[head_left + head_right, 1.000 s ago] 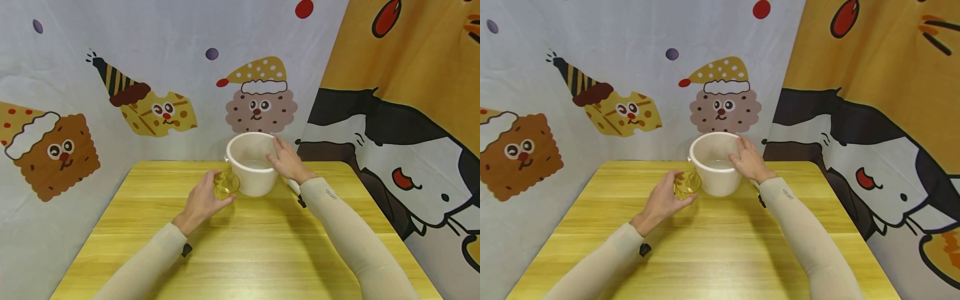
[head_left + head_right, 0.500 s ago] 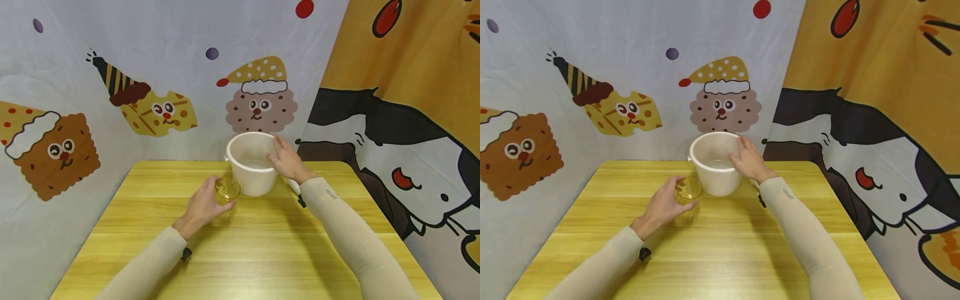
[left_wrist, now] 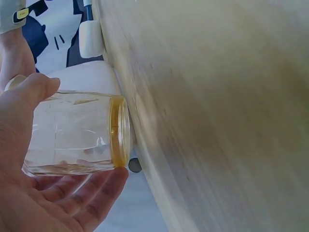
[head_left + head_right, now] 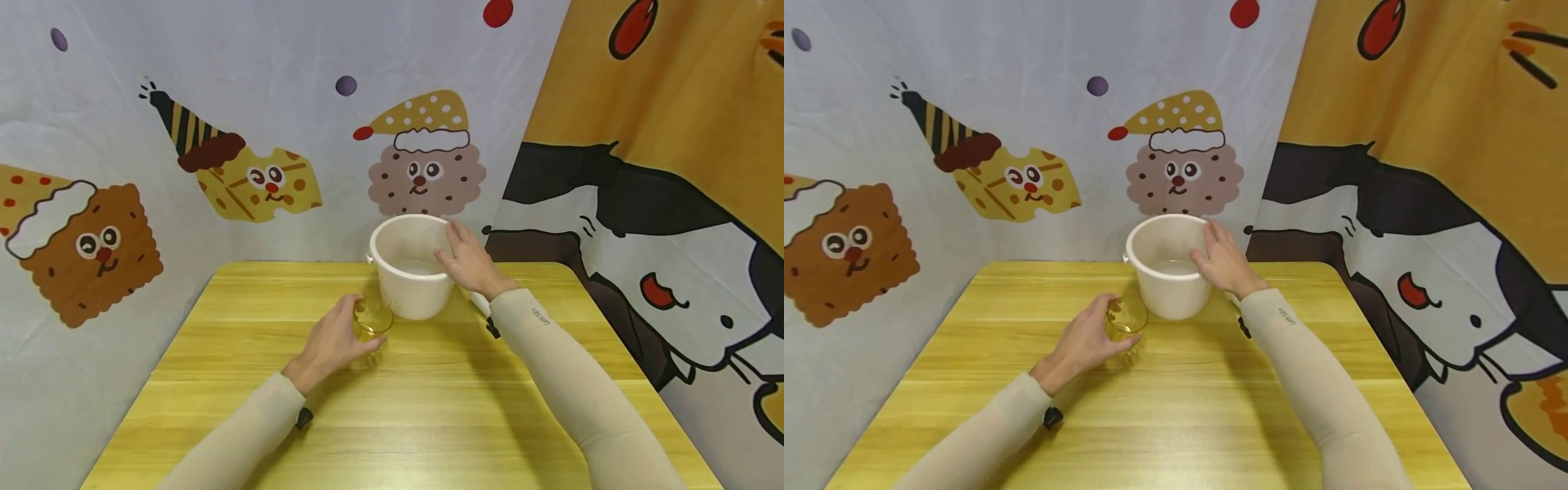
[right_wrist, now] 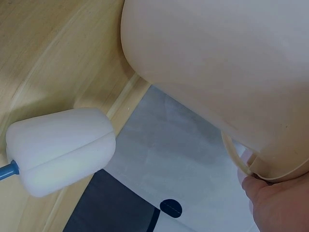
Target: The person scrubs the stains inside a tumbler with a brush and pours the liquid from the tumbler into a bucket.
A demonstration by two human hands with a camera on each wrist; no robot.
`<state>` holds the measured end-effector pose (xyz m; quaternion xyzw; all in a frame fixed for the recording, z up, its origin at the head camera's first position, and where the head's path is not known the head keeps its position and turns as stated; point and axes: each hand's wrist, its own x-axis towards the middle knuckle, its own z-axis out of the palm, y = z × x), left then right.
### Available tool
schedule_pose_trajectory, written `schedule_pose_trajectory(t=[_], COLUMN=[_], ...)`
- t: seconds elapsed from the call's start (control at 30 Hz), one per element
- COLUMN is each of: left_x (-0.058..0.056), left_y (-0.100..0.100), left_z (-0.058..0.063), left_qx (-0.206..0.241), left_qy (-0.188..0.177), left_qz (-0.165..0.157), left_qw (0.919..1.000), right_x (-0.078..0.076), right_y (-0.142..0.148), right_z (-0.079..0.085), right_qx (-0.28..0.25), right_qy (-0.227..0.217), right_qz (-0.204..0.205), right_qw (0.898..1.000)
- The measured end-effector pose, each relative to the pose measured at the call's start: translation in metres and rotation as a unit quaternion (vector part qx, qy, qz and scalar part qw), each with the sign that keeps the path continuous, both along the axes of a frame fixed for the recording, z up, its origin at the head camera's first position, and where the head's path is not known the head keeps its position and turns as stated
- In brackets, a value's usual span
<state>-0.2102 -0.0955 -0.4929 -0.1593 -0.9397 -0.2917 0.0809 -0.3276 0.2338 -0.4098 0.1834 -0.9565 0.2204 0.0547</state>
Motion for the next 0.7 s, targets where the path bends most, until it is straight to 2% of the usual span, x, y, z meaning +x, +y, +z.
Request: schedule_pose_trajectory(t=[0.33,0.7], left_x=[0.0031,0.006], left_y=[0.0002,0.0007], left_z=[-0.0022,-0.0026], left_qx=[0.0,0.012], left_qy=[-0.026,-0.035], left_qz=[-0.004,-0.006], left_qw=[0.9997,0.9993], right_x=[0.0004,0.0004], right_y=[-0.0002,-0.0004], right_z=[0.0008,0.002], right_qx=[-0.006,-0.003], right_qy=[0.0,-0.004], right_qz=[0.0,-0.003], right_qw=[1.0,1.0])
